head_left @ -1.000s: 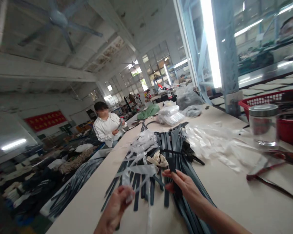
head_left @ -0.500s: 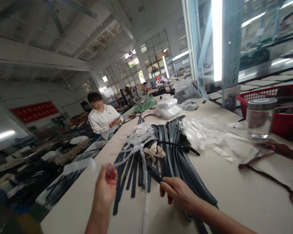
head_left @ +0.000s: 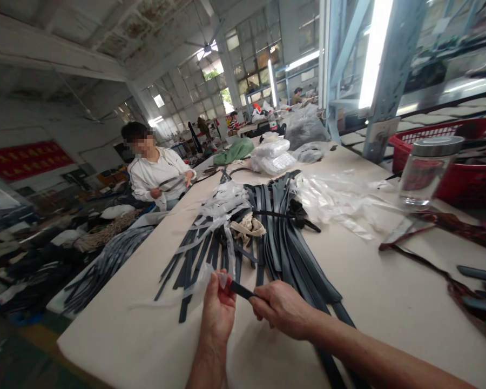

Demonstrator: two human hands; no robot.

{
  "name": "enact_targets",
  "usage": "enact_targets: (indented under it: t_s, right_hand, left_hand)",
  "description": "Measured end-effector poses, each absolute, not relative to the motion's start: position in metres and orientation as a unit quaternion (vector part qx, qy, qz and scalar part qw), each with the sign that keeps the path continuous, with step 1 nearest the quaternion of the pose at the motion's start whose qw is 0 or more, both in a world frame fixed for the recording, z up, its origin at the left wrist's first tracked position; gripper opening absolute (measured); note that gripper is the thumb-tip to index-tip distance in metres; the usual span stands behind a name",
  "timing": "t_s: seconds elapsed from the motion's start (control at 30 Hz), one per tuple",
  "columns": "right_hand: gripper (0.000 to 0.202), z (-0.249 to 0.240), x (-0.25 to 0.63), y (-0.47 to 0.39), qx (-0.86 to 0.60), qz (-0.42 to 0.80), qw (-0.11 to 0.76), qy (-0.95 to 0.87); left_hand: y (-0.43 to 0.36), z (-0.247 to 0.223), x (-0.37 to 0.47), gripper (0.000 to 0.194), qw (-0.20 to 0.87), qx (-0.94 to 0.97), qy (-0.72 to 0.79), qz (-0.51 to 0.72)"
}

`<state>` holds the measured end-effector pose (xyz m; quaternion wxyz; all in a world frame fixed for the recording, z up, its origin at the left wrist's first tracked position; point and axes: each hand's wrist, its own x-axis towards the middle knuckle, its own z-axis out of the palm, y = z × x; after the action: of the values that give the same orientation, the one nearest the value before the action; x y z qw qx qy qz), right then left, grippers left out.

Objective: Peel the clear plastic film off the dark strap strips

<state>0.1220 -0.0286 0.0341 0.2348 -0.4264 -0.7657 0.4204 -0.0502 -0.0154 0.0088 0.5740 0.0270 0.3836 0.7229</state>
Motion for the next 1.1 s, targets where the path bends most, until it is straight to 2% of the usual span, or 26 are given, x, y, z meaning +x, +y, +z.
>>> enact_targets:
  t_s: [0.23,0.37,0.6,0.77,0.9,0.97,1.03,1.1]
  right_hand:
    - [0.034,0.032,0.123,-0.027,-0.401,0.501,0.235,-0.730]
    - [0.034,0.030,0.122,-0.027,-0.387,0.524,0.238,-0.721]
    - [0.033,0.025,0.119,-0.029,-0.405,0.523,0.236,-0.712]
    - [0.035,0.024,0.119,-0.028,-0.407,0.536,0.252,-0.695]
    - [0.041,0.026,0.122,-0.019,-0.426,0.516,0.313,-0.674]
    - [0.044,0.027,0.125,-0.013,-0.418,0.516,0.360,-0.655]
    - [0.045,0.027,0.127,-0.009,-0.395,0.530,0.400,-0.634]
    - [0.044,0.029,0.128,-0.009,-0.368,0.552,0.416,-0.622]
  left_hand:
    - [-0.020,0.006,-0.043,0.014,0.577,0.056,0.366,0.728]
    - [-0.019,0.002,-0.046,0.002,0.576,0.077,0.361,0.729]
    - [-0.023,-0.001,-0.043,0.033,0.594,0.113,0.363,0.709]
    - [-0.025,-0.003,-0.041,0.035,0.594,0.135,0.388,0.692]
    - [-0.026,-0.003,-0.043,0.030,0.581,0.187,0.407,0.679]
    - [-0.028,-0.003,-0.044,0.029,0.530,0.309,0.465,0.639]
    - [-0.030,-0.003,-0.044,0.034,0.433,0.436,0.545,0.570]
    - [-0.032,-0.002,-0.044,0.036,0.358,0.496,0.599,0.516]
